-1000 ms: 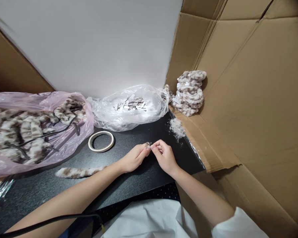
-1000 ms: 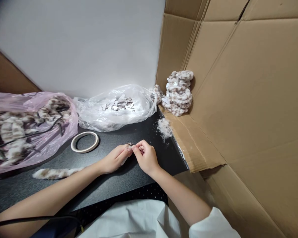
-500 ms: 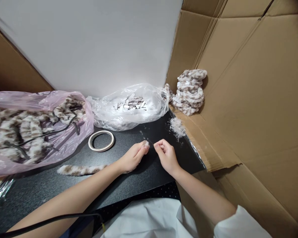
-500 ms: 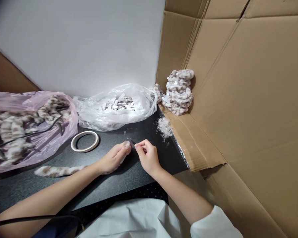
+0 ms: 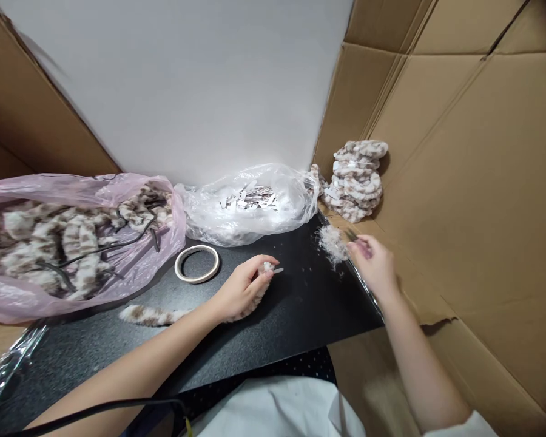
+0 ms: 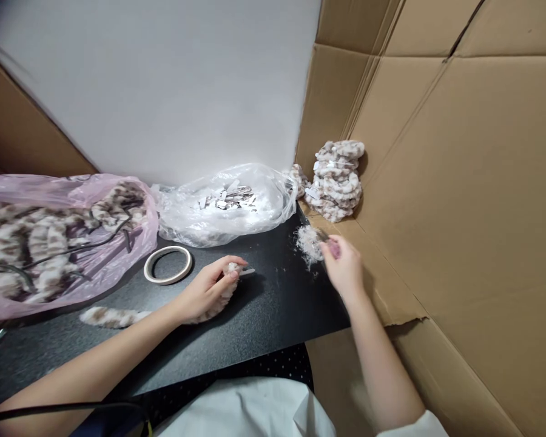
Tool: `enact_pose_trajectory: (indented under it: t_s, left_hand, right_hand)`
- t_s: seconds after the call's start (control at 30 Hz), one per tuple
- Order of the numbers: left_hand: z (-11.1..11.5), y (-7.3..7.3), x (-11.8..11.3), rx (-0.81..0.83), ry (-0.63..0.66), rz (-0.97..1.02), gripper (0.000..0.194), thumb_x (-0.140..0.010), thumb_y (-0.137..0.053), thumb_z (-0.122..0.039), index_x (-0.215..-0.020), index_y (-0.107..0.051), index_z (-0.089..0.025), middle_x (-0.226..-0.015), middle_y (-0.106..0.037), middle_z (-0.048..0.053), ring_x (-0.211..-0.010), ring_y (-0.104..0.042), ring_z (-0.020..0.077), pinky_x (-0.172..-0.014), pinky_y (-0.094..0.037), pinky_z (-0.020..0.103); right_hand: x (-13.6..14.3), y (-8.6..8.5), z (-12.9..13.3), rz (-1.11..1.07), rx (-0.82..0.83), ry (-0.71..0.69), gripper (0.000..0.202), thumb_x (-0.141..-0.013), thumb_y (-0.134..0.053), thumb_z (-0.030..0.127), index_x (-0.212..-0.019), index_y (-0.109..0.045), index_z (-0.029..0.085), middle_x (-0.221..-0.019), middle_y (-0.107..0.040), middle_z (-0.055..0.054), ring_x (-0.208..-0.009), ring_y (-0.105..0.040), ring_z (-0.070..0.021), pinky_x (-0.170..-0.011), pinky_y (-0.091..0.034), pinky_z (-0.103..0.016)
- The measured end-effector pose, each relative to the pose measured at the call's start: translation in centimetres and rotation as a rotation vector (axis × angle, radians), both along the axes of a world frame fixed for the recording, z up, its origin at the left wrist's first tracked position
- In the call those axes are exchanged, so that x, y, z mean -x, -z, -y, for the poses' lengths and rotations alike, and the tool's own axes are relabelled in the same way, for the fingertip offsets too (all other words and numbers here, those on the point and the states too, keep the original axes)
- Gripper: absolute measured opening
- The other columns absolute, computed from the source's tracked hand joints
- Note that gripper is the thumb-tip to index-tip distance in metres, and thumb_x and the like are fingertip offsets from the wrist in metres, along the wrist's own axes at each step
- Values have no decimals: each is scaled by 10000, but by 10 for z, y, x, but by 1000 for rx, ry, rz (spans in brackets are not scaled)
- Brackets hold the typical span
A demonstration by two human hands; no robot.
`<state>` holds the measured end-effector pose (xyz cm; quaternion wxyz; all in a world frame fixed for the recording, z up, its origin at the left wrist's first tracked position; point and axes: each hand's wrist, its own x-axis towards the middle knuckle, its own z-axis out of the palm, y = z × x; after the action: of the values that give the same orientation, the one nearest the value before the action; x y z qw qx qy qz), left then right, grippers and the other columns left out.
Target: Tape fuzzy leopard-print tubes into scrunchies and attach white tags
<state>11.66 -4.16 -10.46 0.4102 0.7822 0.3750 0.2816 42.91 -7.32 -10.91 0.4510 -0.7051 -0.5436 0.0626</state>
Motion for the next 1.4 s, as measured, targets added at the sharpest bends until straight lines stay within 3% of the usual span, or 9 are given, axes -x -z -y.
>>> enact_pose_trajectory:
  t_s: [0.13,0.27,0.4,0.5,0.63,0.7,0.97,1.27,1.4]
  left_hand:
    - [-3,-1,-2,265,61,205,393,-930,-496,-391,-1283,-540,-225,-1103,-684,70,-1034,-619,204,-959,-444,362]
    - [-1,0,-9,505,61,460,421,-847,-638,-367,-1217,-572,-178,-1205,-653,122,-1081,-621,225,-942,-490,382]
    - [-1,1,-13,613,-26,553,324,-807,-686,-389,-1017,-599,-158,-990,-714,91,-857,-685,183,-845,-534,356]
    - [-1,1,-13,632,-22,552,317,-775,-718,-405,-883,-550,-158,-859,-714,52,-718,-673,143,-725,-547,300]
    - [-1,-5,-8,523,-11,487,305,-790,-707,-377,-861,-493,-170,-800,-676,10,-602,-589,86,-587,-504,221]
    - [-1,-7,-2,448,-10,466,300,-801,-694,-363,-902,-477,-183,-762,-646,-15,-585,-556,80,-552,-477,202]
    - [-1,-3,27,232,-96,277,226,-845,-625,-358,-910,-512,-174,-767,-559,-22,-634,-513,89,-567,-431,199]
    - [2,4,30,320,-45,186,272,-903,-470,-424,-940,-560,-170,-708,-536,-13,-564,-417,100,-504,-310,201]
    - [3,1,31,172,-39,62,330,-917,-446,-449,-865,-596,-159,-708,-533,-9,-626,-437,122,-580,-346,225]
  right_hand:
    - [-79,15,-12,352,63,193,394,-797,-560,474,-873,-706,115,-954,-616,-181,-861,-578,-282,-827,-461,-448]
    - [-103,29,-15,406,152,232,398,-767,-576,448,-836,-727,87,-948,-595,-210,-901,-539,-308,-875,-417,-481]
    - [-61,11,-15,359,28,133,349,-782,-582,402,-977,-706,141,-1084,-609,-188,-1037,-523,-323,-939,-396,-492]
    - [-2,-12,-15,95,4,-255,286,-817,-589,401,-981,-697,194,-1063,-658,-119,-989,-592,-257,-874,-460,-414]
    - [79,-23,-10,-474,564,-821,460,-840,-526,574,-732,-702,163,-684,-687,-77,-598,-614,-175,-602,-491,-318]
    - [111,-18,-7,-725,726,-961,521,-811,-532,641,-837,-719,155,-769,-713,-88,-619,-628,-161,-566,-475,-277]
    - [169,1,-10,-1086,338,-722,398,-721,-710,537,-971,-710,228,-961,-704,-41,-890,-639,-166,-758,-473,-276]
    - [178,6,-19,-1107,246,-626,429,-588,-805,506,-873,-734,194,-833,-711,-28,-796,-626,-172,-779,-487,-319]
    - [178,12,-21,-1244,260,-614,454,-563,-801,543,-822,-721,178,-751,-691,-21,-705,-608,-149,-709,-481,-292]
